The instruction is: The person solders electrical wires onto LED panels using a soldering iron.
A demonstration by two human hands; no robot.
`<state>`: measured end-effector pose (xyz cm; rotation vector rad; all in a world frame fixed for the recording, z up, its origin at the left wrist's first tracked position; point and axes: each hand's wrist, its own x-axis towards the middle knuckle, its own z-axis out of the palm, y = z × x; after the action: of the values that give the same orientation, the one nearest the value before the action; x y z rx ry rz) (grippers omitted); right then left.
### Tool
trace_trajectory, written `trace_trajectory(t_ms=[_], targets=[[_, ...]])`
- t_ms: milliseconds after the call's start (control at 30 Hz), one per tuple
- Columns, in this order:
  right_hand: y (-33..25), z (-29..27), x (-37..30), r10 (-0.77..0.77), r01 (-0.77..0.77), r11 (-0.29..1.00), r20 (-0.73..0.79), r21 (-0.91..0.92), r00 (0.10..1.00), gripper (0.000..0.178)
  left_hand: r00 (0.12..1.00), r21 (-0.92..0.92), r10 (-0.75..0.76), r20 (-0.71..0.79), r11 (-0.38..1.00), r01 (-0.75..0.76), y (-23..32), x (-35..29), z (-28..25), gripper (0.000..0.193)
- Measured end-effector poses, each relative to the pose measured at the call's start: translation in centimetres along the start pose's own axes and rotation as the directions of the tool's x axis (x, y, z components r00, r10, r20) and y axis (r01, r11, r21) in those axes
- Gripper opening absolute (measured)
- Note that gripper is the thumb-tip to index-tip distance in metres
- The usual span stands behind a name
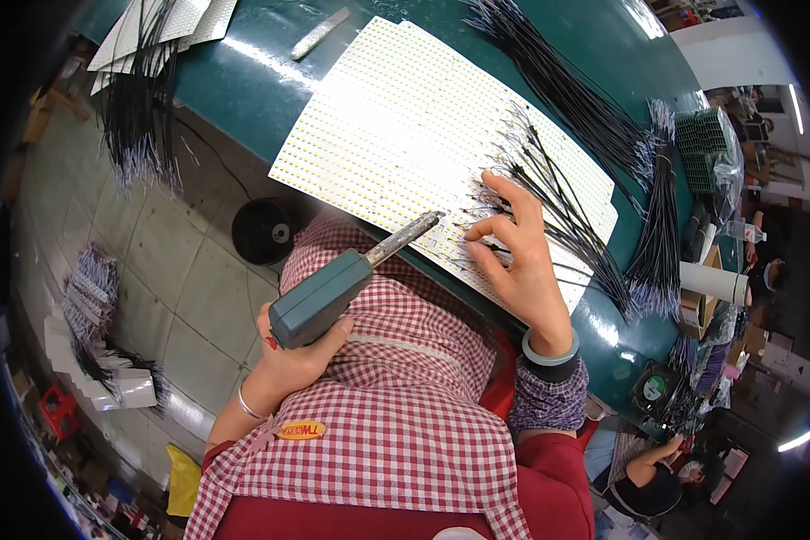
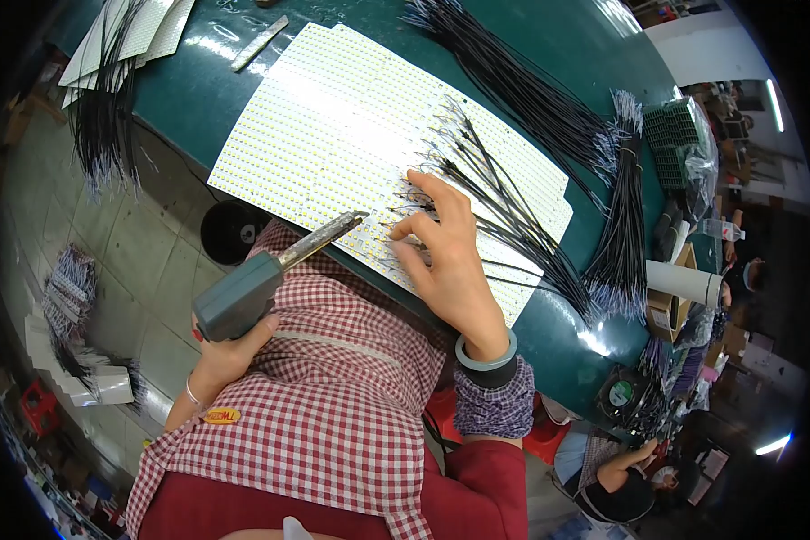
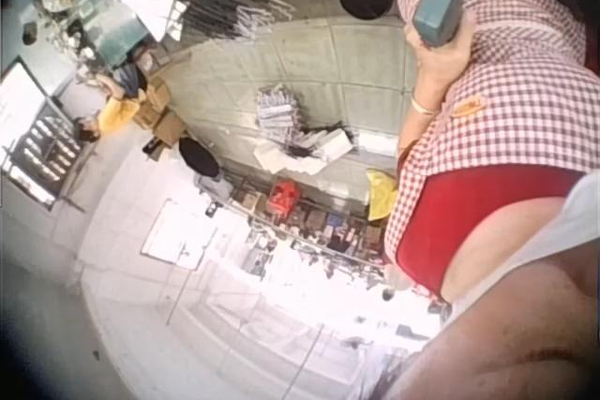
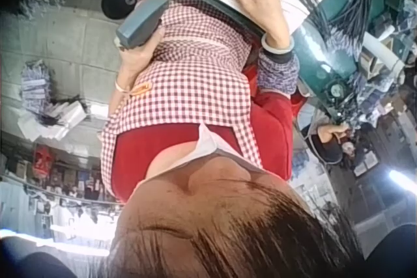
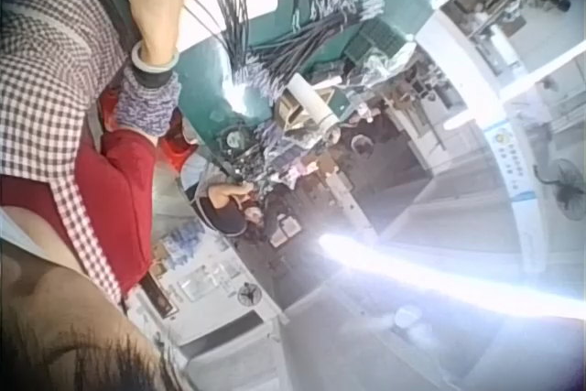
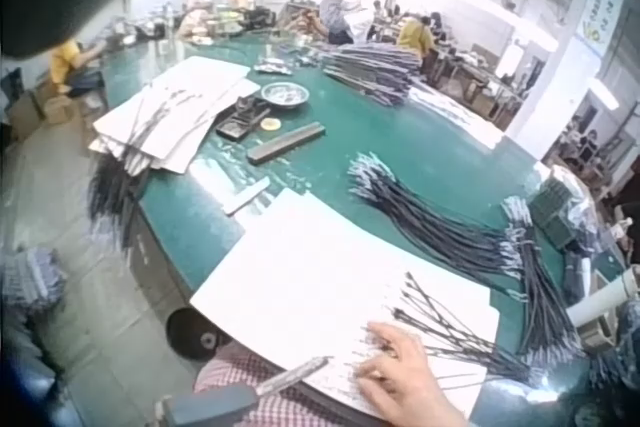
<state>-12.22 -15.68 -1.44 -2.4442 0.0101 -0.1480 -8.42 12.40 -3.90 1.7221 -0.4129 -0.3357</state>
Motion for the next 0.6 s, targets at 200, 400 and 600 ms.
trace_trajectory(t_ms=[200, 400, 600], targets=[[-0.4, 1.1, -0.1, -0.046, 0.039, 0.994, -0.062, -0.105, 0.997, 0.015, 0.999, 0.020, -0.006, 0.032, 1.000, 0.006, -0.2, -0.3, -0.3, 0.015], [-0.8, 2.8, -0.3, -0.021, 0.010, 0.998, -0.162, -0.069, 0.987, 0.015, 1.000, -0.037, -0.021, 0.010, 0.999, 0.021, -0.3, -0.4, -0.1, 0.016], [-1.0, 3.6, -0.3, -0.031, 0.011, 0.994, -0.188, -0.105, 0.982, 0.014, 0.996, -0.013, 0.008, 0.092, 1.000, -0.007, -0.1, -0.4, -0.4, 0.021]])
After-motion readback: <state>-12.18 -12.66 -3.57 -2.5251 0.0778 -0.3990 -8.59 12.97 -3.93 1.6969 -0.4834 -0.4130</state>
